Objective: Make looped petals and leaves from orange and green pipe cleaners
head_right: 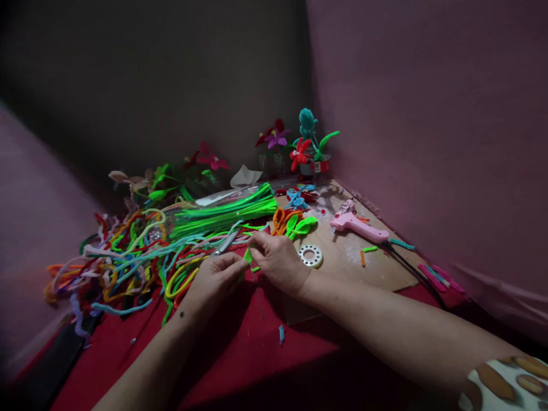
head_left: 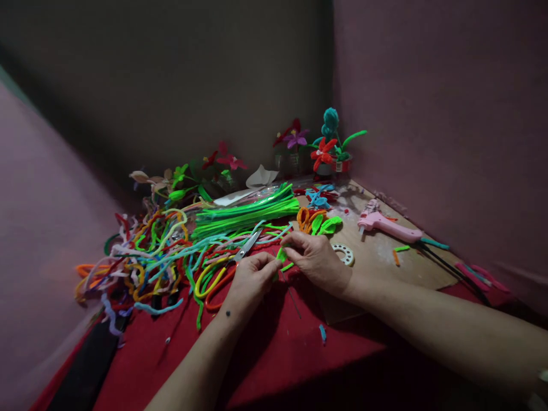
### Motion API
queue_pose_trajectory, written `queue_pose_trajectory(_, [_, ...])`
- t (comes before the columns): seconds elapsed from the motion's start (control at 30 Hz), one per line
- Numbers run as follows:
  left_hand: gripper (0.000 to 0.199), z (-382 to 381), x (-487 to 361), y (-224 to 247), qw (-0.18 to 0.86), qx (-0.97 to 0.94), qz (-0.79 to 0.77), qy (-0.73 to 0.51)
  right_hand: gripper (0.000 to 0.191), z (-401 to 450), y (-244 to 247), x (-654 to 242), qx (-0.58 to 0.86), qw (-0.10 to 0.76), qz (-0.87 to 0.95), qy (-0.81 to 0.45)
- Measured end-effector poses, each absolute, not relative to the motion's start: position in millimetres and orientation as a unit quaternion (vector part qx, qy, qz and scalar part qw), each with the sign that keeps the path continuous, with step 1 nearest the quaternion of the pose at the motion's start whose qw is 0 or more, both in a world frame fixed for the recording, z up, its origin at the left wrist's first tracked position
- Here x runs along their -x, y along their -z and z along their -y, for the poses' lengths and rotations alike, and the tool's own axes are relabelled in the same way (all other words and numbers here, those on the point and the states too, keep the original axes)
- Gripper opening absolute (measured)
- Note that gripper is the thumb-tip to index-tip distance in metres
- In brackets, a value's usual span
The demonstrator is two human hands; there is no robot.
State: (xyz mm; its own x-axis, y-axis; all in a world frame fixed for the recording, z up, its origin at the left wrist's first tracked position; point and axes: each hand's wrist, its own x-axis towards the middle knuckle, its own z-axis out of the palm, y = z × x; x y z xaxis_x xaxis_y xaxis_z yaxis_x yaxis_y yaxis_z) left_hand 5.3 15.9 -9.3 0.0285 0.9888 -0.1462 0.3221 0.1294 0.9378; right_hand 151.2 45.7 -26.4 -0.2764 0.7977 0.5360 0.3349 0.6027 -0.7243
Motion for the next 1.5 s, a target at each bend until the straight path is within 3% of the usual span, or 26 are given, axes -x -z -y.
queue_pose_trajectory(0.13, [0.026, -21.3, 6.8, 9.7, 0.477, -0.516, -0.583, -0.408, 0.024, -33.3, 20.2, -150.4, 0.297, 0.523, 0.796, -0.060])
queue_pose_trajectory(0.27, [0.027, -29.4, 16.3, 13.8, 0.513, -0.466, -0.586, -0.420, 0.017, -16.3, 25.3, -144.2, 0.149, 0.424, 0.893, -0.023])
queue_pose_trajectory(0.37, [0.027, -35.7, 9.8, 12.2, 0.516, -0.471, -0.601, -0.389, 0.017, -8.9, 36.1, -137.4, 0.102, 0.336, 0.935, -0.050])
queue_pose_trajectory(0.63, [0.021, -64.2, -44.7, -13.4, 0.417, -0.620, -0.595, -0.297, 0.019, -7.1, 34.6, -137.3, 0.139, 0.269, 0.943, -0.139])
queue_pose_trajectory(1.03, [0.016, -97.6, -71.9, -5.2, 0.326, -0.680, -0.607, -0.252, 0.020, -9.2, 31.1, -138.4, 0.136, 0.244, 0.946, -0.164])
queue_pose_trajectory(1.5, [0.018, -81.5, -72.8, -10.7, 0.282, -0.699, -0.618, -0.223, 0.019, -10.2, 30.1, -137.7, 0.151, 0.229, 0.946, -0.173])
